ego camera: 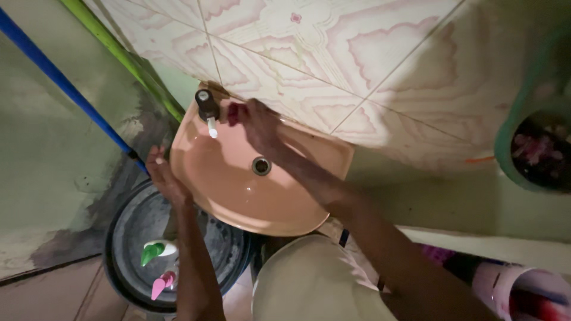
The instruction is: The person cleans a pink sink by wiping its internal and external surfaces with a red cloth.
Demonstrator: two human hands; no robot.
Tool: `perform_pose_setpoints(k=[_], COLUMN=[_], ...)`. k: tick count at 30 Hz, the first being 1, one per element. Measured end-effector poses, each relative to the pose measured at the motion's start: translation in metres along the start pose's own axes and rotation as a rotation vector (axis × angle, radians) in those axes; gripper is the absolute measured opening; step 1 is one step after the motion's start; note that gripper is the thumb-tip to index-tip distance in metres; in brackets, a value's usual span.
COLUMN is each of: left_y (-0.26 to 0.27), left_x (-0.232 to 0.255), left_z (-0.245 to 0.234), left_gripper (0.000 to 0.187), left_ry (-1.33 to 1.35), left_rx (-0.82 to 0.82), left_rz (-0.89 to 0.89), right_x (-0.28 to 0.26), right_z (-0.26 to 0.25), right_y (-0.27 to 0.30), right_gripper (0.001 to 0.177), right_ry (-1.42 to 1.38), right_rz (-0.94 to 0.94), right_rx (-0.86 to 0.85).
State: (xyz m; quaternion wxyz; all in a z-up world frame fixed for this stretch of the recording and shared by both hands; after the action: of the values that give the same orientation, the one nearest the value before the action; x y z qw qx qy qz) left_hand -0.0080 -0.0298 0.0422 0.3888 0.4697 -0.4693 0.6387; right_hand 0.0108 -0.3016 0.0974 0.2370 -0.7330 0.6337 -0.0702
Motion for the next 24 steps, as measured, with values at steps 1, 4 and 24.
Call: perform_pose_setpoints(k=[1,4,24], left_y=[-0.002,0.002,-0.004], left_x=[0.000,0.003,-0.017], left_z=[0.001,-0.001,-0.012], left_gripper=[0.049,0.047,0.064], left_ry=[-0.004,-0.070,0.127], left_rx=[-0.005,-0.005,0.020], left_rz=[0.019,-0.009,-0.035], right_x=[-0.007,-0.019,-0.142], right_z=[0.012,0.032,0.048], right_y=[-0.015,-0.027,0.022], right_gripper=[0.021,0.031,0.064], right_ry=[-0.028,-0.103,-0.524], right_rz=[0.014,0.042,-0.145], right_rx=[0.004,-0.063,0.021])
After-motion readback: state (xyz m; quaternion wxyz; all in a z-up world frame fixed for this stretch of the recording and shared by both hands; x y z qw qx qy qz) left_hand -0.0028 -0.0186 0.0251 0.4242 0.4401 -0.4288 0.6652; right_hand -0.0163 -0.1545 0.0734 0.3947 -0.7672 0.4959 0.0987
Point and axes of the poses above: each hand's wrist, its own y-axis away from the middle knuckle, its own z-axis out of the palm, x = y × z, the point moved 1 cm from there along -y, towards the middle knuckle, and after that the axes turned 3 degrees about -x, right-handed, at the moved point
